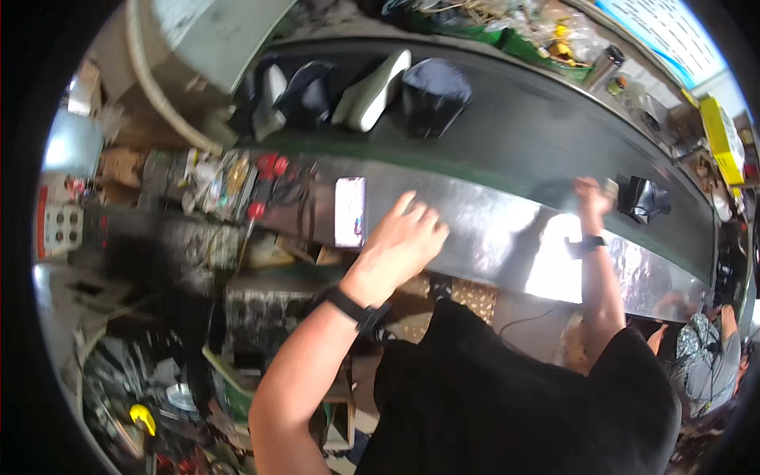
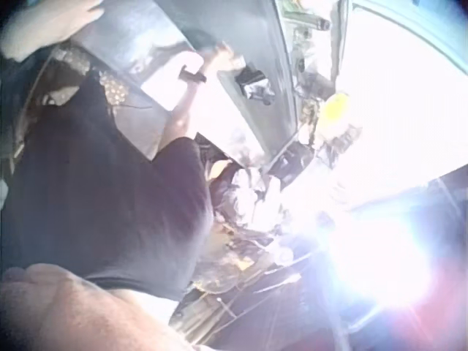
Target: Operate a shoe lasting machine and inspect shoes on a conveyor belt in a factory setting.
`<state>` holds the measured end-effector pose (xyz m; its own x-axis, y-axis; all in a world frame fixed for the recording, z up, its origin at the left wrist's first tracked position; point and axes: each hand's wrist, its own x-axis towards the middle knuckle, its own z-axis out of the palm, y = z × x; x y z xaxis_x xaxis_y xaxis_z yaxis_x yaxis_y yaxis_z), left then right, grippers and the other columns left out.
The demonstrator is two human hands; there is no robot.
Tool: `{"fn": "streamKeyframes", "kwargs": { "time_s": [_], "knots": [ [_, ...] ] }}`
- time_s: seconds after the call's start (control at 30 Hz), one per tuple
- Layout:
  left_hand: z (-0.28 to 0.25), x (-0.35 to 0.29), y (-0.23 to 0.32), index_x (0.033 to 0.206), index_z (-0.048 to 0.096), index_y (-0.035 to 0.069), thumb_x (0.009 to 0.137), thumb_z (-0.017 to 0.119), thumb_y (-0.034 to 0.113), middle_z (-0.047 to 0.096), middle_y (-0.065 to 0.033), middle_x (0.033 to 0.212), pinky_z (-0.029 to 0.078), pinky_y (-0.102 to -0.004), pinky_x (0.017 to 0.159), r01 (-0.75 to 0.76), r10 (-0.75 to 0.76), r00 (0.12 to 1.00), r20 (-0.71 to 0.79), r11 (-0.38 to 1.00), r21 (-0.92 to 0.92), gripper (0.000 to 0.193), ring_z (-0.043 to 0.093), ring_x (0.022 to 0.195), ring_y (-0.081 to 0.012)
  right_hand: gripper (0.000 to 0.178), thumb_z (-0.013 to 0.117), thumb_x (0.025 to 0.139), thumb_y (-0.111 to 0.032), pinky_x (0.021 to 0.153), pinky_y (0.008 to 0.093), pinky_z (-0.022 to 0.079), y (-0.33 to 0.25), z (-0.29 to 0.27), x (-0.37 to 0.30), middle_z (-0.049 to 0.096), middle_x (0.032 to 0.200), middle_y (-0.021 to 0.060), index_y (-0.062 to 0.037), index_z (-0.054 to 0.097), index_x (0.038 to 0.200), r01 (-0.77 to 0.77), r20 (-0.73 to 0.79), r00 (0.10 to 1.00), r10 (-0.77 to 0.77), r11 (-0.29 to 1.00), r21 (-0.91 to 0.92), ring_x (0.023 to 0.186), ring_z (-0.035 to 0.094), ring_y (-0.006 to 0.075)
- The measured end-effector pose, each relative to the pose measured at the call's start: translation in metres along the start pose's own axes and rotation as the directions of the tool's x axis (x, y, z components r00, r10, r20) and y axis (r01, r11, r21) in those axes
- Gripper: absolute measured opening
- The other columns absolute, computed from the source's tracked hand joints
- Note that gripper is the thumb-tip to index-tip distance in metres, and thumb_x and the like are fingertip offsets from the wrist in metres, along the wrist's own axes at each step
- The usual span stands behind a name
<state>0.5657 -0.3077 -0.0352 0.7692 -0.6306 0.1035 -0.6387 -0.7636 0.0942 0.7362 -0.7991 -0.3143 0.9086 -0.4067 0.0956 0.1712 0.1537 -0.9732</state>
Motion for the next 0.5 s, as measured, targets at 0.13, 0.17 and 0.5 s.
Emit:
{"fn": "streamKeyframes", "kwargs": {
  "time_s": [0.13,0.17,0.5],
  "knots": [
    [0.031,-0.033,-0.014,0.102,0.066,0.005,0.081,0.064,0.008,0.063,-0.0131,0.101,0.043,-0.0444,0.103,0.18,-0.169,0.981,0.096,0.976,-0.122,0.022,0.06,0.1,-0.0315,0.043,0.067,0.092,-0.01,0.084,0.0448,0.059,-0.046,0.229,-0.078,0.068,0.097,0.0224,0.0032,0.051,0.13,-0.692,0.395,0.639,0.66,0.718,-0.081,0.089,0.071,0.0331],
    [0.038,-0.045,-0.016,0.101,0.066,0.005,0.082,0.065,0.008,0.064,-0.0131,0.102,0.045,-0.0441,0.098,0.234,-0.208,0.965,0.163,0.959,-0.163,0.02,0.061,0.1,-0.0318,0.088,0.071,0.091,-0.013,0.09,0.0457,0.057,-0.054,0.277,-0.103,0.064,0.113,0.025,-0.0127,0.01,0.155,-0.664,0.34,0.684,0.646,0.744,-0.078,0.096,0.069,0.0361],
    [0.048,-0.085,-0.07,0.101,0.069,0.002,0.085,0.065,0.011,0.069,-0.0168,0.1,0.052,-0.0448,0.085,0.585,-0.572,0.801,0.173,0.689,-0.428,0.019,0.065,0.094,-0.0379,0.101,0.074,0.083,0.0,0.061,0.0351,0.045,-0.032,0.364,-0.056,0.063,0.094,0.0058,-0.0368,0.013,0.156,-0.67,0.046,0.713,0.7,0.661,0.338,0.065,0.055,0.0147]
  ]
}}
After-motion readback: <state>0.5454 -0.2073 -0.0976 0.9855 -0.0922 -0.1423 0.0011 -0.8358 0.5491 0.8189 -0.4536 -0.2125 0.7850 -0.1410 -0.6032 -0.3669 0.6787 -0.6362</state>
